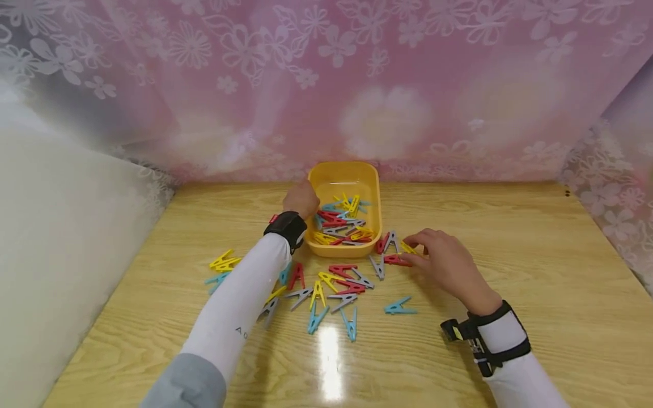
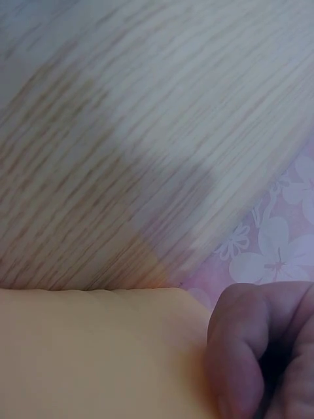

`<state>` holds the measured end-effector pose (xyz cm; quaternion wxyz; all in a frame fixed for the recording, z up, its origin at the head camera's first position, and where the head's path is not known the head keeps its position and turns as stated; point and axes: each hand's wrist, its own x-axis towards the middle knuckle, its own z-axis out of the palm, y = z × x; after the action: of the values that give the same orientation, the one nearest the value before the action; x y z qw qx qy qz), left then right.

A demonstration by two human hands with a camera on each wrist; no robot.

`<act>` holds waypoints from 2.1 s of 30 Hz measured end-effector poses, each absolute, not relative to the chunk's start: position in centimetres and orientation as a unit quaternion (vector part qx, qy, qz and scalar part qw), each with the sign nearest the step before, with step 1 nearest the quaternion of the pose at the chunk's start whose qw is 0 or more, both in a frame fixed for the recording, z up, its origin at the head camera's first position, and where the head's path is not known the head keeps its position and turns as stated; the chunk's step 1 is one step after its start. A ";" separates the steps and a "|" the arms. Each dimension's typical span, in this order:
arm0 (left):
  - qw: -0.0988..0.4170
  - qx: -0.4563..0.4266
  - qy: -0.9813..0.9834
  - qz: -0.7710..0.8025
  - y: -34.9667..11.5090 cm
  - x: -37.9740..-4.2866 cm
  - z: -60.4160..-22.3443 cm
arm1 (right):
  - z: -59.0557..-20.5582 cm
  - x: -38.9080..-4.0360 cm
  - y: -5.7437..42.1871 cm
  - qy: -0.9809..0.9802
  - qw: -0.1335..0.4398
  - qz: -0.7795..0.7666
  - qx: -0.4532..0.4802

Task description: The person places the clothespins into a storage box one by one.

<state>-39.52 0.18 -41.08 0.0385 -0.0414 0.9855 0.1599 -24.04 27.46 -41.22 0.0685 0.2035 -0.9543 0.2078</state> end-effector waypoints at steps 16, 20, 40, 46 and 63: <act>0.039 -0.035 0.985 0.165 0.3 -39.6 -41.0 | -38.4 -30.6 20.5 -0.938 0.123 0.252 0.202; 0.038 -0.036 0.984 0.168 1.1 -39.5 -40.7 | -38.2 -30.4 20.6 -0.945 0.084 0.255 0.188; 0.042 -0.049 0.986 0.155 0.2 -39.5 -40.5 | -42.1 -27.9 28.0 -0.933 -0.113 0.274 0.202; 0.043 -0.050 0.985 0.157 0.2 -39.5 -40.8 | -43.3 -27.1 28.5 -0.933 -0.106 0.262 0.224; 0.043 -0.054 0.986 0.154 0.3 -39.7 -41.1 | -43.5 -25.9 30.1 -0.939 -0.081 0.273 0.191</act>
<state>-39.71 0.33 -41.06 0.0430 -0.0537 0.9857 0.1535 -25.93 30.12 -43.46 -0.0812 0.1912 -0.9393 0.2731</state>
